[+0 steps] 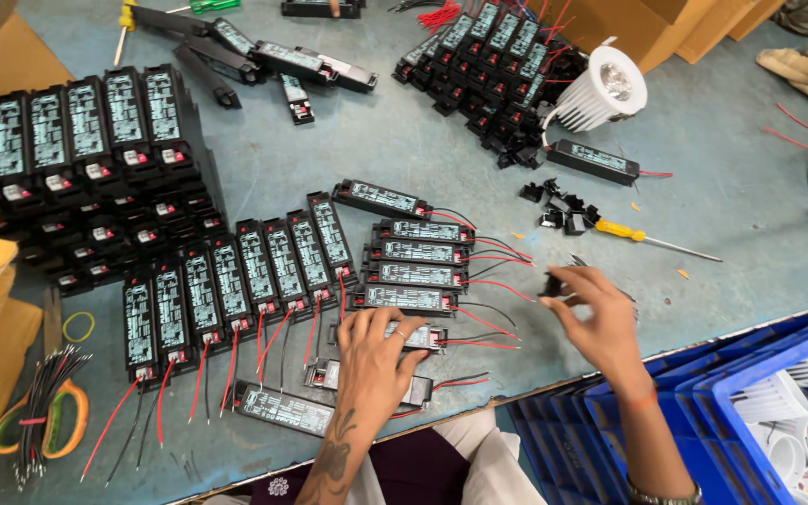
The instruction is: The person uses a screwdriver to tighten connections on multiple black electronic modules arranged on a table, then attaches black plastic connectors to the wires. The person works on several units in sequence, moving them aside after each connection.
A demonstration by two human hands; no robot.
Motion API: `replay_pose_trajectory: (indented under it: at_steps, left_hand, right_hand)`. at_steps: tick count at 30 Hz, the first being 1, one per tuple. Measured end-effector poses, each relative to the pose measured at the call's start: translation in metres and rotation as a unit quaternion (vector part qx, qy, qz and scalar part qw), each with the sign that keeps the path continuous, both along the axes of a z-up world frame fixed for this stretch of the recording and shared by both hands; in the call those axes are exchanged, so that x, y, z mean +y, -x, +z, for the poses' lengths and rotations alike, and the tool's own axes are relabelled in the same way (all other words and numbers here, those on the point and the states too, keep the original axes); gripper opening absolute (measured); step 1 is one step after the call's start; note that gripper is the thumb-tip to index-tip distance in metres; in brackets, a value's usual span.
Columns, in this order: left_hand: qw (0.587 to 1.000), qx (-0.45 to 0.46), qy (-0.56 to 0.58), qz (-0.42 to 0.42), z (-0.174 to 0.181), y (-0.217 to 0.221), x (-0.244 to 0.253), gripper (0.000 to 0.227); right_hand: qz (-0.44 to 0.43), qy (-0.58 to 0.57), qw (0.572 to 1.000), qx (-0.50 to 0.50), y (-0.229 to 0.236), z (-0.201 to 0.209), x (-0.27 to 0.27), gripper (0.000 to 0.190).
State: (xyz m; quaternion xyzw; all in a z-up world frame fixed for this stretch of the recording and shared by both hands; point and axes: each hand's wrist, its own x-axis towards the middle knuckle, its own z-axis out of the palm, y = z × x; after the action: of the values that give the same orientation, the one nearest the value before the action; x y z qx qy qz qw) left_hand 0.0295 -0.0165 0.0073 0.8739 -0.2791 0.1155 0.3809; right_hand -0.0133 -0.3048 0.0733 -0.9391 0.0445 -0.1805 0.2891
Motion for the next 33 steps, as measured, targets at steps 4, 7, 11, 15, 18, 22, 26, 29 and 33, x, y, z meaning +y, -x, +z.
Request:
replay_pose_trajectory:
  at_steps: [4, 7, 11, 15, 18, 22, 26, 29, 33]
  left_hand:
    - [1.0, 0.007, 0.01, 0.0, 0.0, 0.0, 0.0, 0.041]
    - [1.0, 0.008, 0.015, 0.001, 0.002, 0.0, 0.001, 0.042]
    - [1.0, 0.008, 0.012, 0.0, 0.001, 0.001, 0.002, 0.041]
    - [1.0, 0.011, 0.015, -0.003, 0.001, -0.001, 0.002, 0.041]
    - [1.0, 0.017, 0.01, -0.004, 0.002, -0.001, 0.002, 0.04]
    - [0.999, 0.034, -0.003, -0.009, 0.002, -0.002, 0.002, 0.04]
    - [1.0, 0.022, -0.009, -0.009, 0.002, -0.002, 0.002, 0.038]
    - [1.0, 0.023, -0.009, -0.013, 0.003, -0.003, 0.002, 0.038]
    - [0.999, 0.033, -0.001, -0.015, 0.006, -0.003, 0.003, 0.038]
  right_hand:
    - [0.071, -0.083, 0.993, -0.046, 0.028, 0.02, 0.04, 0.044]
    - [0.194, -0.061, 0.979, 0.007, 0.027, 0.01, 0.08, 0.046]
    - [0.153, -0.025, 0.988, -0.013, 0.018, -0.015, 0.109, 0.045]
    - [0.114, -0.031, 0.993, -0.001, 0.013, -0.035, 0.111, 0.045]
    - [0.108, -0.043, 0.993, 0.011, 0.011, -0.042, 0.107, 0.046]
    - [0.13, -0.043, 0.991, 0.006, 0.006, -0.044, 0.105, 0.047]
    - [0.126, -0.023, 0.991, 0.045, 0.001, -0.037, 0.103, 0.044]
    - [0.131, -0.005, 0.989, 0.072, -0.003, -0.03, 0.104, 0.042]
    - [0.168, -0.018, 0.979, 0.11, -0.011, -0.021, 0.099, 0.04]
